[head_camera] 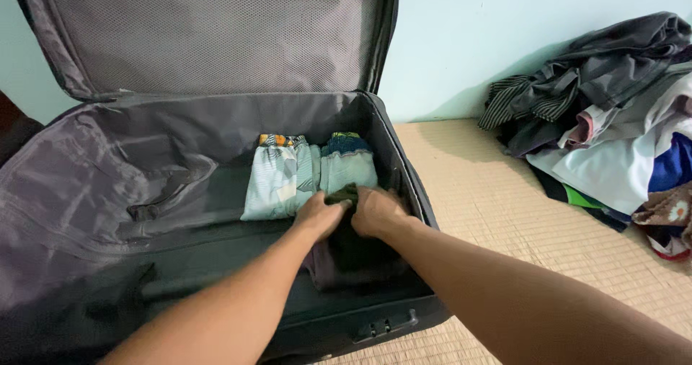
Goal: The person folds clothing items by hand, including patterned shorts, green shorts, and a light-colored shirt, and places them into an open suitcase.
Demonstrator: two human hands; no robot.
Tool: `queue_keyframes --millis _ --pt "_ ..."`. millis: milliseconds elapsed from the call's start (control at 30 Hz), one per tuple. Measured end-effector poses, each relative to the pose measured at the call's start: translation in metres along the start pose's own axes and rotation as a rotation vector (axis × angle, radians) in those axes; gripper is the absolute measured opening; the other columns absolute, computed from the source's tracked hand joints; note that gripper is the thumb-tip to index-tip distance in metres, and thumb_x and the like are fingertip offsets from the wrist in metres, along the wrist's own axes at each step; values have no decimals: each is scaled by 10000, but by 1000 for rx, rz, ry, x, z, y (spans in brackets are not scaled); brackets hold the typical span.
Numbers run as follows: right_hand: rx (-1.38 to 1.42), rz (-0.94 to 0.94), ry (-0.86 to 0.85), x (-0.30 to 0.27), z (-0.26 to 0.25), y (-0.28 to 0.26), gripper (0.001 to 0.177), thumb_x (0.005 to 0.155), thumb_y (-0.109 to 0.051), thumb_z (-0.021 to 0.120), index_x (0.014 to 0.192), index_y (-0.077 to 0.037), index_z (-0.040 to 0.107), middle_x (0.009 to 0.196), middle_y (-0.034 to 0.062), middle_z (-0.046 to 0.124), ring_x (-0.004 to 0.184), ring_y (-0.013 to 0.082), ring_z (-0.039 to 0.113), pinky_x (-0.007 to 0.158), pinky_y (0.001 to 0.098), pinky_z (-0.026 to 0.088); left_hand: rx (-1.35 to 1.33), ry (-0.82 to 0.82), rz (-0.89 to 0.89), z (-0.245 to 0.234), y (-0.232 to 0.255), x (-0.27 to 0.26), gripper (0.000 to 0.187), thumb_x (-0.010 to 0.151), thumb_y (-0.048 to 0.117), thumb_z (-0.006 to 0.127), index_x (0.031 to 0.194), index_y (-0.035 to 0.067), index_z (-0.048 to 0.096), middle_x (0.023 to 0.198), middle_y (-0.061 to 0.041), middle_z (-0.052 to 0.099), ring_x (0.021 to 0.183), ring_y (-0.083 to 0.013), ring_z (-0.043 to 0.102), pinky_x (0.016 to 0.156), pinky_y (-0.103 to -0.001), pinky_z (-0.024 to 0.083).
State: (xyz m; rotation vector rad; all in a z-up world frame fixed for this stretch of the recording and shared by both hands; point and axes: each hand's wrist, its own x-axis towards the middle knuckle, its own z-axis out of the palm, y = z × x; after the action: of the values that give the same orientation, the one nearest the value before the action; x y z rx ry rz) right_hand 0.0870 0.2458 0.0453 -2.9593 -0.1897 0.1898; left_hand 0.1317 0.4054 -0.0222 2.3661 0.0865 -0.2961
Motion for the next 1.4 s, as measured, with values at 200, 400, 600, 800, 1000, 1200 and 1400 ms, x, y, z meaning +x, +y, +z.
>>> queue_keyframes --millis 200,400,600,800,1000,1200,1400 --pt "48 23 -16 -1 0 4 429 890 -240 621 1245 -1 590 1259 266 651 1221 382 617 1064 458 476 712 -213 469 19 -21 44 462 884 333 562 1307 248 725 1261 -219 699 1181 -445 667 953 -518 560" --pt "27 -95 63 -8 -19 -4 448 924 -174 600 1321 4 492 1251 288 604 1178 429 634 999 473 538 163 -17 -44 3 1 20 755 856 583 772 1277 -30 641 1312 -272 642 1256 -408 614 1052 -443 508" --pt "-13 -86 -153 -4 12 2 693 855 -179 654 1452 16 360 1490 382 408 1381 541 426 1160 522 410 152 -24 -45 4 -3 15 699 835 553 770 1297 45 638 1323 -206 655 1253 -399 604 1042 -461 506" --pt "-115 -72 -453 -1 17 -8 945 856 -326 668 1593 -25 158 1670 318 90 1537 511 160 1264 515 196 186 -28 -129 3 1 4 691 849 544 776 1327 66 637 1361 -210 647 1293 -394 595 1066 -457 507" --pt "-186 -139 -476 -1 20 -1 907 883 -341 599 1617 -7 185 1673 341 113 1529 540 184 1252 587 199 273 5 -96 -15 20 -20 691 835 448 787 1381 95 554 1356 -185 636 1276 -385 599 1048 -470 510" --pt "-247 -182 -517 -7 11 8 851 956 -386 485 1634 -62 85 1674 282 99 1540 519 153 1254 571 178 271 18 5 -26 19 -18 628 791 441 792 1261 48 654 1285 -209 678 1212 -378 645 1025 -436 524" --pt "39 -441 -166 -29 -25 10 814 908 -391 587 1538 59 332 1532 331 426 1447 471 430 1209 515 380 213 89 91 -37 21 -2 484 802 398 746 1146 58 732 1220 -197 715 1156 -362 681 980 -436 544"
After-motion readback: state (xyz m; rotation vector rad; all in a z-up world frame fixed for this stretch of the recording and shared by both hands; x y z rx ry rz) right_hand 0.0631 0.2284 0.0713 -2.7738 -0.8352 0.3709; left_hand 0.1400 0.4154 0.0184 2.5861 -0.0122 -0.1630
